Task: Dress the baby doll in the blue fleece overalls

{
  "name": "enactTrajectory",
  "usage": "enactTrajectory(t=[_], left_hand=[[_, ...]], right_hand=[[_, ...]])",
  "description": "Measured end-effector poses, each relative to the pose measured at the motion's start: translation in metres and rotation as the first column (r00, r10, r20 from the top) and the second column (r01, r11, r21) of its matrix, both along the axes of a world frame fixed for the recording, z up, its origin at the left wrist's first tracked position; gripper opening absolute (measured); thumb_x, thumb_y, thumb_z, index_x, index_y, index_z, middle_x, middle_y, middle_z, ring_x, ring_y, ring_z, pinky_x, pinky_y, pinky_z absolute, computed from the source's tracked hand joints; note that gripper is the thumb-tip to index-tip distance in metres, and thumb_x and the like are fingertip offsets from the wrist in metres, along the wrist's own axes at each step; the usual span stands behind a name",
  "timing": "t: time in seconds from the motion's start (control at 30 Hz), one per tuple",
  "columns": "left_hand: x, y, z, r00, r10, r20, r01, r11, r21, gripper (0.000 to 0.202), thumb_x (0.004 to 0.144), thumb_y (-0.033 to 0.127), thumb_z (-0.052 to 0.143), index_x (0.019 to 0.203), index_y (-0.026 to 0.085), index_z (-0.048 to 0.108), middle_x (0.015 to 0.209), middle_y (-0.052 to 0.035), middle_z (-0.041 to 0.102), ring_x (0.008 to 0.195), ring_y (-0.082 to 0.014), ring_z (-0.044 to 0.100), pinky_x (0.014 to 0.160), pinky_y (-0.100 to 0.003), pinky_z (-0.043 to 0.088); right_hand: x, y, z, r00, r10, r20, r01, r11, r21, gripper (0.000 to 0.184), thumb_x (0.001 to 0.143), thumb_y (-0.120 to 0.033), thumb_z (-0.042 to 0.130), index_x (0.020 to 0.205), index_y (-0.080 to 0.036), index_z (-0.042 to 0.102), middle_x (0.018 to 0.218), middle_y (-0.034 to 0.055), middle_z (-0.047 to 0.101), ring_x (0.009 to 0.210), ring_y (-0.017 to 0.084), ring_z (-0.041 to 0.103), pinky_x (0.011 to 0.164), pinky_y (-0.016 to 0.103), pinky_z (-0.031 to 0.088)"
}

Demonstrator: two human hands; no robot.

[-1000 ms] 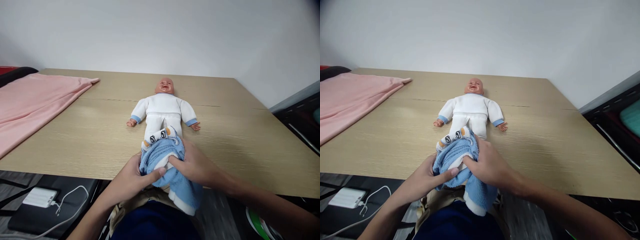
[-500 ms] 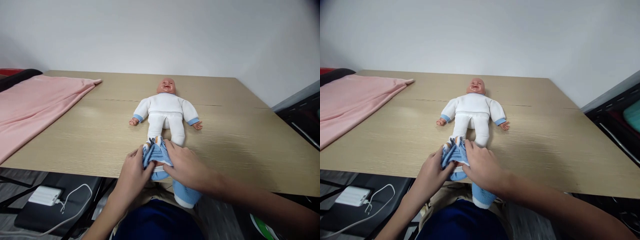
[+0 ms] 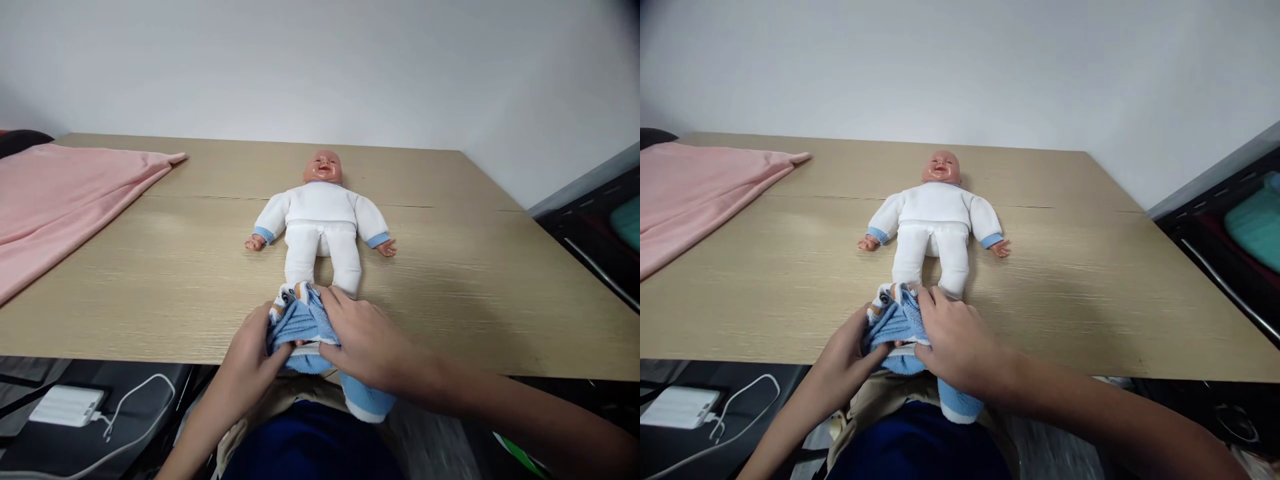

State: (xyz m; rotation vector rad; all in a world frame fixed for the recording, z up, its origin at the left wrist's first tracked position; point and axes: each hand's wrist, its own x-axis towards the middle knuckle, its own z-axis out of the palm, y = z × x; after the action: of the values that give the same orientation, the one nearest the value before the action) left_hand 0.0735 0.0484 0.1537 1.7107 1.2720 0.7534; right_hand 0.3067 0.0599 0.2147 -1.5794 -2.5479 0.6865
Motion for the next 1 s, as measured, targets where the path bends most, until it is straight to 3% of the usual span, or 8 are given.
enactTrajectory(t=[0.17, 0.23, 0.37, 0.47, 0.57, 0.7, 0.83, 1.0], left_hand=[[0.001, 0.003, -0.013, 0.966, 0.070, 0.248, -0.067, 0.998, -0.023, 0.037, 0.104, 0.022, 0.068, 0.140, 0.022, 0.059, 0.133, -0.0083, 0.071, 0.128, -0.0270, 0.067, 0.111, -0.038, 0.052], [-0.001, 0.007, -0.014, 0.960, 0.070, 0.270, -0.073, 0.997, 0.003, 0.037, 0.107, 0.023, 0.066, 0.143, 0.023, 0.057, 0.136, -0.0083, 0.068, 0.130, -0.0256, 0.065, 0.114, -0.037, 0.050], [-0.006, 0.019, -0.010, 0.963, 0.025, 0.267, -0.040, 0.998, 0.048, 0.038, 0.108, 0.024, 0.067, 0.145, 0.025, 0.056, 0.138, -0.0072, 0.067, 0.131, -0.0239, 0.064, 0.116, -0.035, 0.049], [-0.008, 0.026, -0.009, 0.969, -0.004, 0.246, -0.016, 0.997, 0.077, 0.036, 0.107, 0.019, 0.067, 0.142, 0.026, 0.058, 0.134, -0.0061, 0.069, 0.128, -0.0227, 0.066, 0.114, -0.033, 0.050], [-0.007, 0.028, -0.009, 0.965, -0.005, 0.261, -0.019, 0.996, 0.091, 0.037, 0.107, 0.017, 0.065, 0.142, 0.026, 0.059, 0.133, -0.0064, 0.069, 0.126, -0.0225, 0.067, 0.112, -0.033, 0.052], [-0.008, 0.029, -0.011, 0.945, 0.017, 0.326, -0.038, 0.998, 0.059, 0.038, 0.104, 0.021, 0.071, 0.140, 0.024, 0.061, 0.132, -0.0081, 0.069, 0.123, -0.0238, 0.069, 0.108, -0.033, 0.056], [-0.014, 0.036, -0.010, 0.945, -0.024, 0.327, -0.005, 0.996, 0.086, 0.033, 0.103, 0.026, 0.075, 0.134, 0.022, 0.065, 0.126, -0.0089, 0.071, 0.116, -0.0238, 0.071, 0.101, -0.032, 0.057], [-0.029, 0.056, 0.001, 0.973, -0.124, 0.196, 0.116, 0.992, 0.054, 0.021, 0.107, 0.031, 0.074, 0.124, 0.020, 0.072, 0.116, -0.0081, 0.075, 0.107, -0.0238, 0.069, 0.099, -0.033, 0.054]], right_hand=[[0.003, 0.004, -0.006, 0.989, -0.039, -0.141, 0.037, 0.999, -0.015, 0.068, 0.096, -0.017, 0.064, 0.161, -0.014, 0.046, 0.153, 0.0228, 0.067, 0.126, 0.038, 0.073, 0.098, 0.051, 0.060], [0.004, 0.009, -0.008, 0.976, -0.047, -0.211, 0.045, 0.999, -0.012, 0.061, 0.093, -0.014, 0.063, 0.153, -0.015, 0.049, 0.143, 0.0193, 0.072, 0.129, 0.036, 0.072, 0.100, 0.047, 0.058], [0.007, 0.019, -0.012, 0.965, -0.079, -0.250, 0.076, 0.997, -0.019, 0.037, 0.093, -0.020, 0.065, 0.128, -0.019, 0.054, 0.116, 0.0127, 0.077, 0.107, 0.034, 0.076, 0.088, 0.042, 0.054], [0.009, 0.023, -0.015, 0.959, -0.101, -0.264, 0.103, 0.995, -0.006, 0.029, 0.091, -0.020, 0.066, 0.116, -0.023, 0.052, 0.109, 0.0098, 0.076, 0.101, 0.032, 0.074, 0.084, 0.040, 0.052], [0.009, 0.023, -0.021, 0.947, -0.068, -0.314, 0.088, 0.995, 0.049, 0.034, 0.087, -0.013, 0.067, 0.115, -0.024, 0.050, 0.117, 0.0101, 0.074, 0.111, 0.032, 0.072, 0.092, 0.042, 0.054], [0.009, 0.022, -0.025, 0.914, 0.036, -0.405, 0.019, 0.991, 0.132, 0.053, 0.087, -0.009, 0.069, 0.134, -0.024, 0.050, 0.132, 0.0114, 0.072, 0.127, 0.031, 0.069, 0.105, 0.044, 0.056], [0.011, 0.026, -0.023, 0.914, 0.009, -0.405, 0.045, 0.991, 0.125, 0.039, 0.087, -0.008, 0.069, 0.120, -0.024, 0.056, 0.117, 0.0082, 0.076, 0.108, 0.028, 0.073, 0.096, 0.041, 0.058], [0.014, 0.036, -0.022, 0.921, -0.001, -0.390, 0.046, 0.993, 0.106, 0.023, 0.087, -0.015, 0.072, 0.104, -0.025, 0.059, 0.100, 0.0047, 0.076, 0.086, 0.025, 0.070, 0.081, 0.037, 0.055]])
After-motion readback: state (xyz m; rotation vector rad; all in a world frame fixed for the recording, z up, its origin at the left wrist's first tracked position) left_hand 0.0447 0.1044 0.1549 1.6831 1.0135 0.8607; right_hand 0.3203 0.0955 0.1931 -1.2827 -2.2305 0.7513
